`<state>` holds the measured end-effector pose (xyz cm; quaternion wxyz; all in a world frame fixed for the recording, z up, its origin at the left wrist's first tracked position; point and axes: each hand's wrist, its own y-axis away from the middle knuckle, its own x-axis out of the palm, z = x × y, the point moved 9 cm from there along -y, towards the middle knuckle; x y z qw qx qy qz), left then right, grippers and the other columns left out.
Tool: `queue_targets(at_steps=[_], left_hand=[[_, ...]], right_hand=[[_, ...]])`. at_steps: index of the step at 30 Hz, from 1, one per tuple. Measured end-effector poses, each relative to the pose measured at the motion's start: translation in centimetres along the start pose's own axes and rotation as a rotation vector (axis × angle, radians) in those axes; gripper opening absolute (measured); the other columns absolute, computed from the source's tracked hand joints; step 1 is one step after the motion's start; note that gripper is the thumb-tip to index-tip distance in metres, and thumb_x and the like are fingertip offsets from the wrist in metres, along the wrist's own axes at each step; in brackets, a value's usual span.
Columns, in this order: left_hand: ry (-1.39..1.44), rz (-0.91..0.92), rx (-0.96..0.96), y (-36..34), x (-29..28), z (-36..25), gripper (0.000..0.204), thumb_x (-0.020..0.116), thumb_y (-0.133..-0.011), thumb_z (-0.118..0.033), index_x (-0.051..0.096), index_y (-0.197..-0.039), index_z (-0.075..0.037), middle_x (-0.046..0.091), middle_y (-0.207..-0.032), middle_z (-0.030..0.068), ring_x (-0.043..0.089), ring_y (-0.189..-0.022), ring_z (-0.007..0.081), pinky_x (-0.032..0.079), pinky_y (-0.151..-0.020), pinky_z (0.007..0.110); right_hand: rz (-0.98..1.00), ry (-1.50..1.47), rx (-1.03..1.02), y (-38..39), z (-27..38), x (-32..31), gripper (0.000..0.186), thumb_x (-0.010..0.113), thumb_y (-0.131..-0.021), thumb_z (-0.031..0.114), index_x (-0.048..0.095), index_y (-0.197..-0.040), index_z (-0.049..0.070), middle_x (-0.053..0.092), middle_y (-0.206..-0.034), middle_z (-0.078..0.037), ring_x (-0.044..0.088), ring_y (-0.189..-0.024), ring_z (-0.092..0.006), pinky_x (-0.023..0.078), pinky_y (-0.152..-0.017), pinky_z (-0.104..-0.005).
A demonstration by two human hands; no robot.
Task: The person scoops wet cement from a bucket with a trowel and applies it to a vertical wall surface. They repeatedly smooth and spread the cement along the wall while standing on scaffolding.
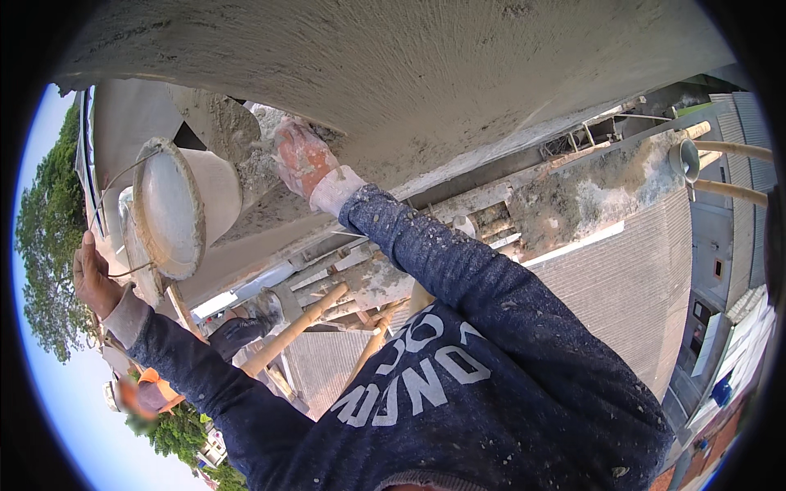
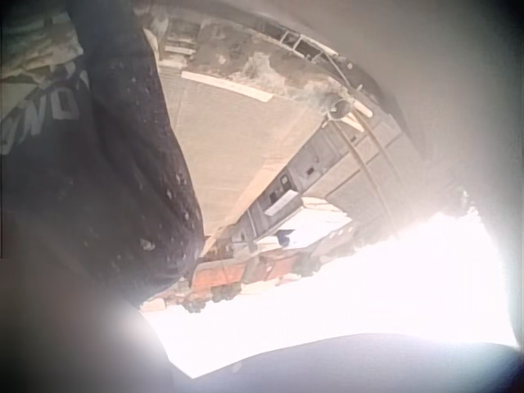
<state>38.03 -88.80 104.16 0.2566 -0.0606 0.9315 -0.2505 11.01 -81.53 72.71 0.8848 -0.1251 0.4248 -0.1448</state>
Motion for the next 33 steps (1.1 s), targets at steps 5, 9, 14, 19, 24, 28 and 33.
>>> queue_targets(at_steps=[5,9,14,19,24,28,33], left_hand=[[0.169,-0.143,-0.268,3.8,-3.9,0.5,0.026,0.061,-0.089,-0.018,0.064,-0.108,0.0,0.039,-0.067,-0.0071,0.031,-0.056,0.0021,0.024,-0.049,0.019],[0.326,-0.279,-0.425,9.2,-7.2,0.8,0.029,0.059,-0.09,-0.015,0.06,-0.113,0.003,0.039,-0.069,-0.0064,0.031,-0.058,0.0039,0.026,-0.052,0.02],[0.33,-0.193,-0.458,16.2,-7.6,0.3,0.012,0.059,-0.09,-0.014,0.056,-0.084,-0.004,0.033,-0.062,-0.0063,0.027,-0.054,0.0033,0.019,-0.049,0.023],[0.238,-0.038,-0.596,24.1,-4.0,3.0,0.029,0.06,-0.09,-0.017,0.047,-0.065,-0.012,0.026,-0.054,-0.0074,0.019,-0.047,0.0029,0.014,-0.044,0.025],[0.249,0.085,-0.855,33.6,0.1,8.4,0.042,0.059,-0.091,-0.021,0.033,-0.059,-0.017,0.024,-0.052,-0.0075,0.017,-0.042,0.0029,0.012,-0.04,0.023],[0.314,-0.012,-1.041,41.5,3.1,10.9,0.031,0.065,-0.085,-0.025,0.044,-0.063,-0.018,0.033,-0.05,-0.0079,0.025,-0.04,0.0029,0.016,-0.038,0.023],[0.355,-0.28,-1.151,49.1,8.1,10.4,0.03,0.06,-0.088,-0.027,0.044,-0.064,-0.018,0.032,-0.049,-0.0094,0.026,-0.038,0.0034,0.018,-0.036,0.022]], right_hand=[[-0.048,0.057,-0.048,-0.1,0.5,-0.7,0.051,0.045,-0.09,0.035,0.05,-0.122,-0.004,0.04,-0.136,-0.022,0.034,-0.13,-0.0351,0.025,-0.112,-0.0425],[-0.027,0.081,-0.045,-0.2,0.3,-0.2,0.049,0.049,-0.089,0.033,0.051,-0.119,-0.006,0.044,-0.132,-0.023,0.037,-0.128,-0.0348,0.027,-0.111,-0.0419],[-0.231,-0.056,-0.075,0.2,0.4,-1.7,0.044,0.054,-0.081,0.019,0.051,-0.116,-0.007,0.052,-0.12,-0.025,0.047,-0.118,-0.0357,0.038,-0.103,-0.0409],[-0.269,0.01,-0.083,0.2,0.9,-2.0,0.04,0.054,-0.08,0.017,0.053,-0.112,-0.007,0.053,-0.119,-0.025,0.049,-0.116,-0.0367,0.038,-0.102,-0.0409],[-0.237,-0.161,-0.043,0.3,0.4,-2.9,0.043,0.054,-0.08,0.015,0.05,-0.117,-0.006,0.051,-0.121,-0.024,0.05,-0.114,-0.0361,0.042,-0.099,-0.0393],[-0.153,-0.126,-0.194,1.8,1.3,-4.4,0.045,0.051,-0.083,0.014,0.045,-0.124,-0.004,0.046,-0.128,-0.022,0.041,-0.125,-0.0333,0.037,-0.104,-0.0384],[-0.074,-0.244,-0.486,9.5,-0.1,-8.9,0.046,0.048,-0.087,0.017,0.042,-0.128,-0.002,0.042,-0.135,-0.02,0.031,-0.134,-0.0304,0.029,-0.112,-0.0393]])
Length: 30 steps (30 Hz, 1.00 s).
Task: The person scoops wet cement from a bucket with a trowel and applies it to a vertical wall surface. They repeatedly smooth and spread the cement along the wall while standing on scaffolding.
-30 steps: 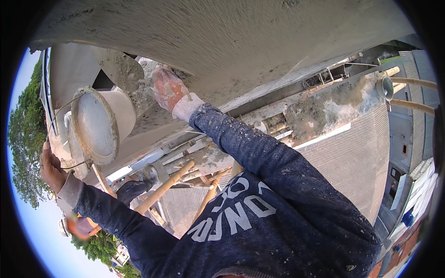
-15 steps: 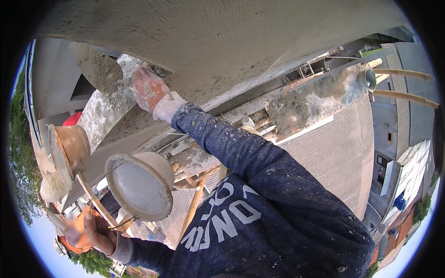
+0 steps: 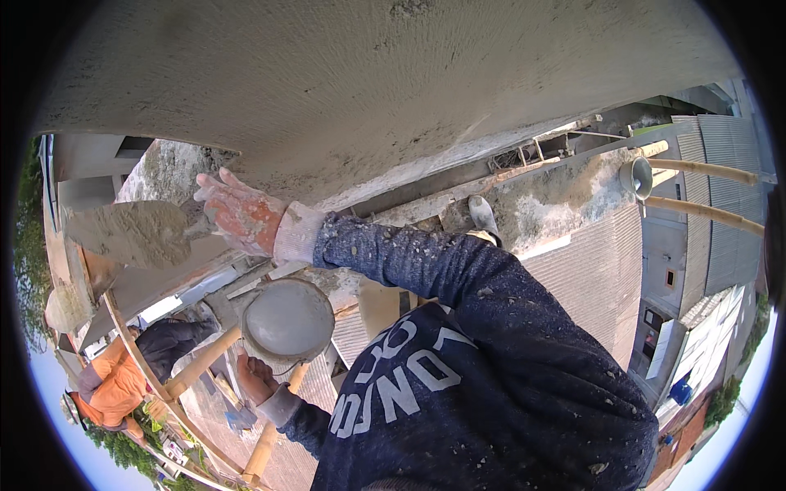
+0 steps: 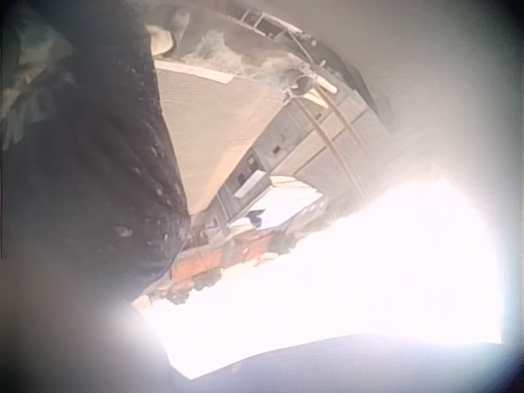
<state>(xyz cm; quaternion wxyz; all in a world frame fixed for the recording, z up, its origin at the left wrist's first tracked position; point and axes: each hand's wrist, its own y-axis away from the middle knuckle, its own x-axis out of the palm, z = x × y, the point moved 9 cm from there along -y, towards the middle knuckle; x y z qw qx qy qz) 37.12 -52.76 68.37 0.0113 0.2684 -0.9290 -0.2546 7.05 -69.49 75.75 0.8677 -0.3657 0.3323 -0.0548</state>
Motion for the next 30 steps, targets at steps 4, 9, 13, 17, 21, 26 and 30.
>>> queue_targets(at_steps=[4,9,13,17,21,26,30], left_hand=[[0.136,-0.155,-0.029,4.9,2.1,4.2,0.044,0.059,-0.087,-0.031,0.032,-0.055,-0.021,0.022,-0.044,-0.008,0.023,-0.035,0.0054,0.017,-0.035,0.024],[0.333,-0.288,0.033,13.4,5.6,7.0,0.048,0.06,-0.088,-0.031,0.027,-0.053,-0.021,0.02,-0.043,-0.0071,0.017,-0.034,0.0065,0.013,-0.033,0.025],[0.369,-0.45,-0.043,20.0,7.7,10.2,0.05,0.061,-0.086,-0.033,0.027,-0.053,-0.021,0.019,-0.043,-0.0074,0.014,-0.035,0.0063,0.011,-0.033,0.025],[0.406,-0.44,-0.177,23.5,11.0,14.9,0.046,0.059,-0.086,-0.032,0.029,-0.053,-0.021,0.02,-0.043,-0.0076,0.016,-0.034,0.0067,0.013,-0.034,0.025],[0.354,-0.517,-0.316,26.4,13.0,21.8,0.042,0.059,-0.085,-0.031,0.033,-0.055,-0.02,0.025,-0.043,-0.0072,0.017,-0.034,0.0077,0.014,-0.034,0.027],[0.326,-0.476,-0.405,26.6,15.2,32.1,0.034,0.062,-0.083,-0.028,0.042,-0.056,-0.019,0.034,-0.049,-0.008,0.032,-0.04,0.0082,0.026,-0.041,0.027],[0.249,-0.568,-0.484,24.9,15.6,43.2,0.031,0.064,-0.081,-0.029,0.045,-0.06,-0.016,0.035,-0.052,-0.0052,0.035,-0.044,0.0106,0.035,-0.046,0.03]], right_hand=[[0.114,-0.301,-0.061,12.0,-2.7,-8.7,0.048,0.056,-0.083,0.018,0.045,-0.125,-0.002,0.045,-0.132,-0.018,0.036,-0.131,-0.0297,0.031,-0.11,-0.0401],[0.706,-0.051,0.357,32.9,-17.9,-21.8,0.051,0.059,-0.082,0.02,0.044,-0.128,0.003,0.049,-0.127,-0.016,0.047,-0.119,-0.0329,0.044,-0.096,-0.0392],[0.789,0.193,0.641,44.4,-28.7,-36.4,0.052,0.06,-0.082,0.024,0.044,-0.129,0.007,0.054,-0.124,-0.018,0.054,-0.11,-0.0372,0.045,-0.092,-0.0451],[0.819,0.45,0.852,48.9,-34.4,-47.9,0.056,0.064,-0.076,0.027,0.045,-0.126,0.011,0.058,-0.117,-0.019,0.056,-0.106,-0.0406,0.046,-0.088,-0.0486],[0.851,0.406,1.038,50.5,-36.3,-51.8,0.052,0.065,-0.075,0.027,0.047,-0.121,0.009,0.059,-0.115,-0.021,0.055,-0.106,-0.0426,0.044,-0.089,-0.0495],[1.025,0.444,0.968,51.4,-36.1,-48.4,0.054,0.067,-0.075,0.027,0.047,-0.121,0.009,0.058,-0.116,-0.022,0.053,-0.109,-0.0424,0.043,-0.091,-0.0495],[1.082,0.372,0.944,52.1,-35.2,-45.7,0.054,0.067,-0.075,0.027,0.047,-0.122,0.008,0.056,-0.118,-0.022,0.05,-0.112,-0.0423,0.041,-0.094,-0.0492]])
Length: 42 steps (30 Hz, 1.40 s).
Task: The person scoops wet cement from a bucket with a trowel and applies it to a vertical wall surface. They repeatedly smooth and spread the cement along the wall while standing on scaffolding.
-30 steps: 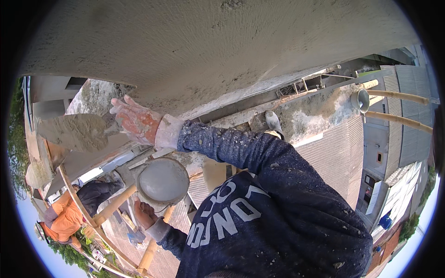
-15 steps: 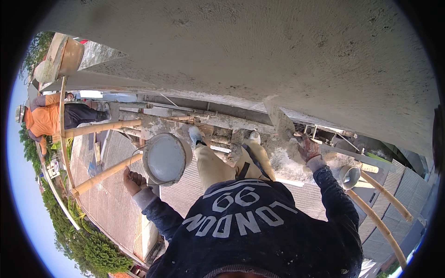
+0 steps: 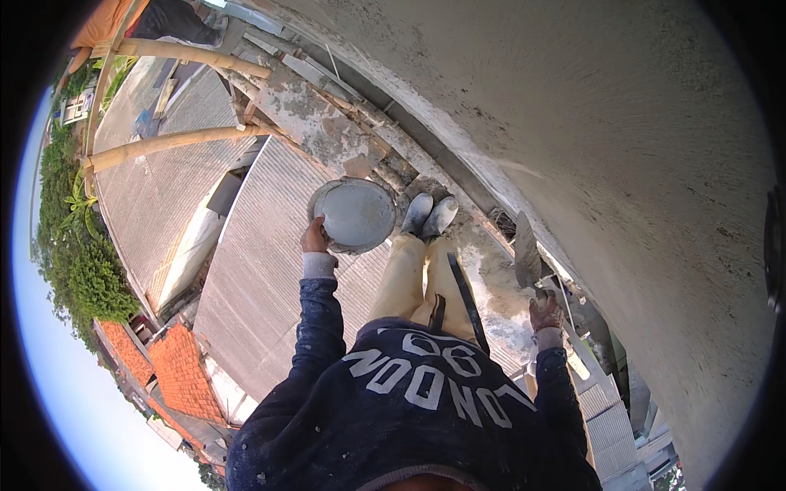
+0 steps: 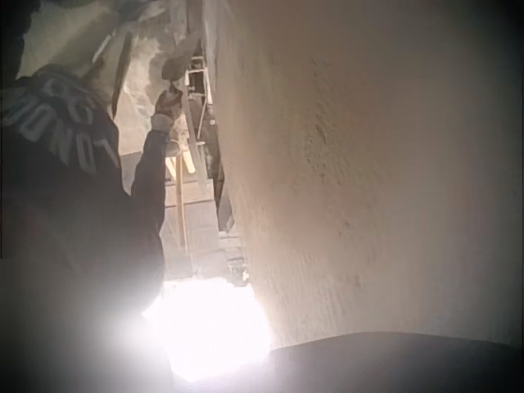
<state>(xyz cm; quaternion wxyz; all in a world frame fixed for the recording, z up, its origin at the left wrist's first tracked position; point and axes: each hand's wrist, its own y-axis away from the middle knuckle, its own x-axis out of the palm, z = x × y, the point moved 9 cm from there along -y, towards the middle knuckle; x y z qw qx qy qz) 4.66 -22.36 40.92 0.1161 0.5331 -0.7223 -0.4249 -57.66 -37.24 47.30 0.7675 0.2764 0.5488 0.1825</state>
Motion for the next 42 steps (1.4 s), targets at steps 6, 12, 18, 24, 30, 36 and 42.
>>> queue_targets(at_steps=[6,12,18,24,30,36,42], left_hand=[[0.066,-0.055,-0.139,-8.8,1.2,12.5,0.025,0.067,-0.079,-0.029,0.057,-0.073,-0.007,0.045,-0.064,0.0024,0.047,-0.058,0.0157,0.046,-0.057,0.033],[0.118,-0.145,-0.143,-10.9,2.3,16.4,0.029,0.066,-0.08,-0.03,0.06,-0.077,-0.002,0.047,-0.065,0.0046,0.05,-0.061,0.0176,0.049,-0.061,0.034],[0.124,-0.154,-0.174,-9.8,2.9,19.2,0.025,0.062,-0.085,-0.026,0.063,-0.086,-0.001,0.048,-0.066,0.0039,0.05,-0.061,0.0156,0.05,-0.059,0.034],[-0.13,-0.087,0.02,-8.4,3.9,20.8,0.023,0.061,-0.087,-0.021,0.063,-0.102,-0.004,0.049,-0.071,0.0032,0.05,-0.062,0.0147,0.051,-0.063,0.032],[0.065,-0.14,-0.151,-7.8,5.6,27.5,0.029,0.06,-0.086,-0.029,0.063,-0.099,-0.004,0.053,-0.074,0.0055,0.054,-0.068,0.0168,0.051,-0.069,0.032],[-0.789,-0.026,0.275,-10.4,11.2,31.2,0.029,0.061,-0.085,-0.03,0.063,-0.094,-0.003,0.055,-0.075,0.0069,0.053,-0.07,0.019,0.046,-0.08,0.032],[0.018,-0.106,-0.139,-11.0,13.3,41.5,0.023,0.065,-0.082,-0.027,0.061,-0.083,-0.004,0.058,-0.073,0.0044,0.05,-0.065,0.0163,0.041,-0.067,0.029]], right_hand=[[0.01,0.062,-0.014,1.2,-0.1,0.6,0.044,0.067,-0.075,0.027,0.052,-0.112,0.008,0.064,-0.099,-0.022,0.061,-0.095,-0.0415,0.047,-0.081,-0.0481],[0.135,0.202,0.072,1.1,-2.6,2.7,0.046,0.066,-0.075,0.032,0.054,-0.113,0.01,0.065,-0.096,-0.021,0.062,-0.091,-0.0381,0.048,-0.079,-0.047],[0.153,0.211,-0.058,-1.9,-3.9,4.1,0.047,0.064,-0.076,0.032,0.053,-0.116,0.01,0.064,-0.102,-0.021,0.061,-0.094,-0.0385,0.048,-0.081,-0.0473],[0.134,0.119,-0.155,-5.7,-8.4,4.4,0.049,0.064,-0.077,0.034,0.053,-0.117,0.008,0.062,-0.103,-0.022,0.06,-0.093,-0.0409,0.048,-0.081,-0.0477],[0.269,0.139,-0.021,-8.5,-16.8,6.2,0.05,0.063,-0.077,0.03,0.05,-0.12,0.008,0.062,-0.102,-0.024,0.06,-0.093,-0.0408,0.048,-0.08,-0.048],[0.094,0.373,-0.484,-11.0,-13.2,8.2,0.058,0.067,-0.075,0.032,0.048,-0.122,0.005,0.063,-0.092,-0.019,0.062,-0.082,-0.0341,0.05,-0.073,-0.0433],[0.405,0.457,-0.246,-16.6,-8.1,15.5,0.052,0.061,-0.079,0.03,0.047,-0.123,0.005,0.057,-0.114,-0.021,0.056,-0.105,-0.0389,0.046,-0.087,-0.0463]])
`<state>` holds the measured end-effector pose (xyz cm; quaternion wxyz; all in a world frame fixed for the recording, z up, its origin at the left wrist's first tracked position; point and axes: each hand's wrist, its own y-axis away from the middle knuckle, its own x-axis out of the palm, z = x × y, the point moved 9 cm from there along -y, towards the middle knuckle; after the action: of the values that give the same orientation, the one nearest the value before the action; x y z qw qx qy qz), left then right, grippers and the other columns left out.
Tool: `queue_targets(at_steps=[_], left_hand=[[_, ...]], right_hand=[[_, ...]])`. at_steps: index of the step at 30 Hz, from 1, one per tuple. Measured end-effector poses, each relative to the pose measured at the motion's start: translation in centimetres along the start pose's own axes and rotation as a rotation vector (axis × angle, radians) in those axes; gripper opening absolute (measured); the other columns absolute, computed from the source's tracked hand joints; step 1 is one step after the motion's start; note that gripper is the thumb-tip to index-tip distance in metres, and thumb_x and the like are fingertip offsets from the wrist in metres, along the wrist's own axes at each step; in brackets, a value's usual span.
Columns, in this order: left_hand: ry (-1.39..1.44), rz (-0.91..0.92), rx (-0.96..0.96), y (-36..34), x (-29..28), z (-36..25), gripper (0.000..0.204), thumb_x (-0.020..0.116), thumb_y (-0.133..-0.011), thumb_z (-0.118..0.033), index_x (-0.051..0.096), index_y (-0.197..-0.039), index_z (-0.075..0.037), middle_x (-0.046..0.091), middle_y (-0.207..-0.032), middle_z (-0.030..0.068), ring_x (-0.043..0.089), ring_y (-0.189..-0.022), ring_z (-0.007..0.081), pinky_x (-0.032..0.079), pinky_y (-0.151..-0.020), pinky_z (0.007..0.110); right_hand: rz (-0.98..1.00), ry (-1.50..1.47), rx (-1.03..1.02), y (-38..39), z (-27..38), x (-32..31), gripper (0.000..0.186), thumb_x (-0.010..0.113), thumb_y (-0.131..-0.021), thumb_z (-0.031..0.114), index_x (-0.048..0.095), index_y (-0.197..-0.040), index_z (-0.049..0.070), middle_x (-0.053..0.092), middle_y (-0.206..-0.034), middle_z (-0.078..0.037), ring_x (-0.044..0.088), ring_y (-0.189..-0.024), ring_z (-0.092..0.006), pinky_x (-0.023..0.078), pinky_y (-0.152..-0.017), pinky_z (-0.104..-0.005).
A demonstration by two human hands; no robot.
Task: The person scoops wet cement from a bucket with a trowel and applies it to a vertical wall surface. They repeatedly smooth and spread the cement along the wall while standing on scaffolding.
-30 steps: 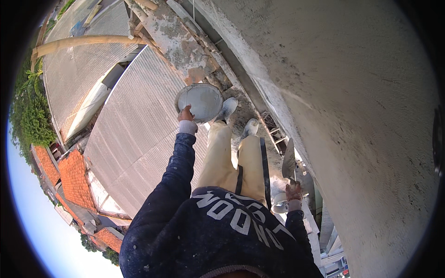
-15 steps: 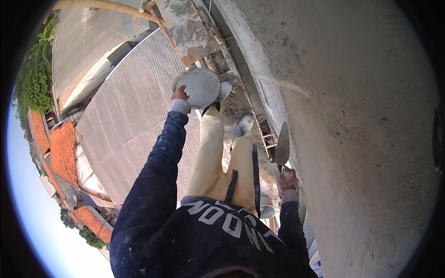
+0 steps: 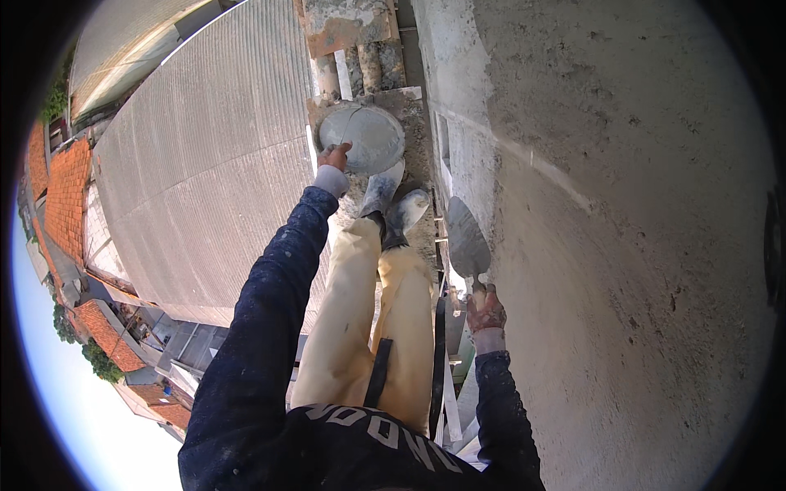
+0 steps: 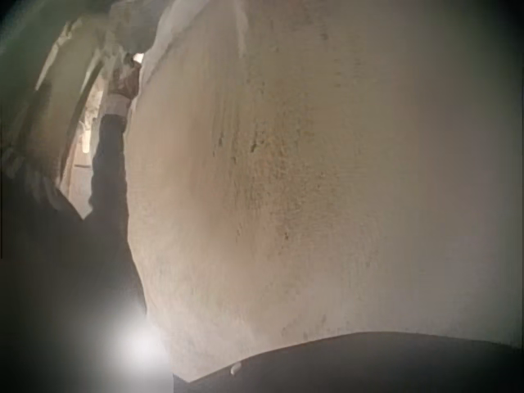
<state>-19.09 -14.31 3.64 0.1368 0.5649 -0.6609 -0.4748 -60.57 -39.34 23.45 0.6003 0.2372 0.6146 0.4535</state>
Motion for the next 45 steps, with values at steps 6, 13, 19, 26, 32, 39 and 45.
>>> queue_targets(at_steps=[6,13,19,26,32,39,45], left_hand=[[0.242,0.09,0.223,-0.1,-1.3,2.0,0.021,0.067,-0.084,-0.026,0.062,-0.083,-0.005,0.062,-0.075,0.0035,0.056,-0.071,0.012,0.044,-0.067,0.027],[-0.156,-0.095,0.477,-6.2,-7.4,5.5,0.035,0.058,-0.09,-0.026,0.06,-0.121,-0.009,0.056,-0.123,0.0134,0.05,-0.117,0.0243,0.036,-0.102,0.035],[0.265,-0.012,-0.046,-12.2,-4.6,16.4,0.059,0.059,-0.083,-0.013,0.041,-0.139,-0.01,0.059,-0.12,0.0194,0.058,-0.107,0.0271,0.045,-0.092,0.034],[0.13,-0.059,0.07,-10.2,-2.5,16.0,0.03,0.064,-0.077,-0.012,0.063,-0.103,0.003,0.066,-0.094,0.0177,0.064,-0.084,0.025,0.051,-0.074,0.035],[-0.017,-0.128,0.232,-8.8,-2.3,13.5,0.031,0.066,-0.072,-0.013,0.064,-0.1,0.001,0.063,-0.09,0.0161,0.064,-0.077,0.0242,0.05,-0.071,0.035],[0.238,-0.061,0.205,-10.4,-3.1,13.8,0.033,0.06,-0.073,-0.005,0.064,-0.106,0.001,0.064,-0.091,0.012,0.063,-0.069,0.0184,0.052,-0.061,0.03],[0.294,-0.092,0.252,-11.5,-3.8,15.4,0.042,0.061,-0.074,-0.006,0.058,-0.115,0.004,0.064,-0.091,0.0099,0.061,-0.072,0.0154,0.05,-0.063,0.029]], right_hand=[[-0.181,0.332,-0.4,-8.4,12.0,-0.7,0.049,0.057,-0.083,0.029,0.046,-0.125,0.006,0.056,-0.117,-0.018,0.059,-0.101,-0.0358,0.049,-0.084,-0.0434],[-0.233,0.722,-0.765,-16.1,23.7,-0.5,0.045,0.056,-0.085,0.022,0.046,-0.127,0.007,0.056,-0.109,-0.014,0.059,-0.097,-0.031,0.05,-0.08,-0.0415],[-0.451,0.922,-1.142,-19.0,34.5,1.4,0.05,0.056,-0.083,0.016,0.042,-0.13,0.006,0.055,-0.106,-0.013,0.058,-0.094,-0.0283,0.05,-0.076,-0.0432],[-0.37,1.023,-1.016,-24.2,32.9,13.4,0.049,0.054,-0.084,0.017,0.044,-0.131,0.006,0.055,-0.113,-0.018,0.058,-0.101,-0.0298,0.049,-0.079,-0.0415],[0.112,0.565,-0.686,-26.3,27.1,18.9,0.05,0.055,-0.086,0.029,0.047,-0.129,0.005,0.058,-0.114,-0.021,0.059,-0.1,-0.0365,0.047,-0.086,-0.0449],[0.106,0.349,-0.646,-26.7,23.1,15.1,0.063,0.065,-0.078,0.038,0.047,-0.126,0.002,0.063,-0.102,-0.023,0.06,-0.093,-0.0403,0.049,-0.082,-0.044],[-0.223,0.682,-1.137,-25.9,24.9,14.8,0.048,0.061,-0.083,0.033,0.051,-0.118,0.002,0.061,-0.107,-0.019,0.061,-0.095,-0.0358,0.048,-0.082,-0.0429]])
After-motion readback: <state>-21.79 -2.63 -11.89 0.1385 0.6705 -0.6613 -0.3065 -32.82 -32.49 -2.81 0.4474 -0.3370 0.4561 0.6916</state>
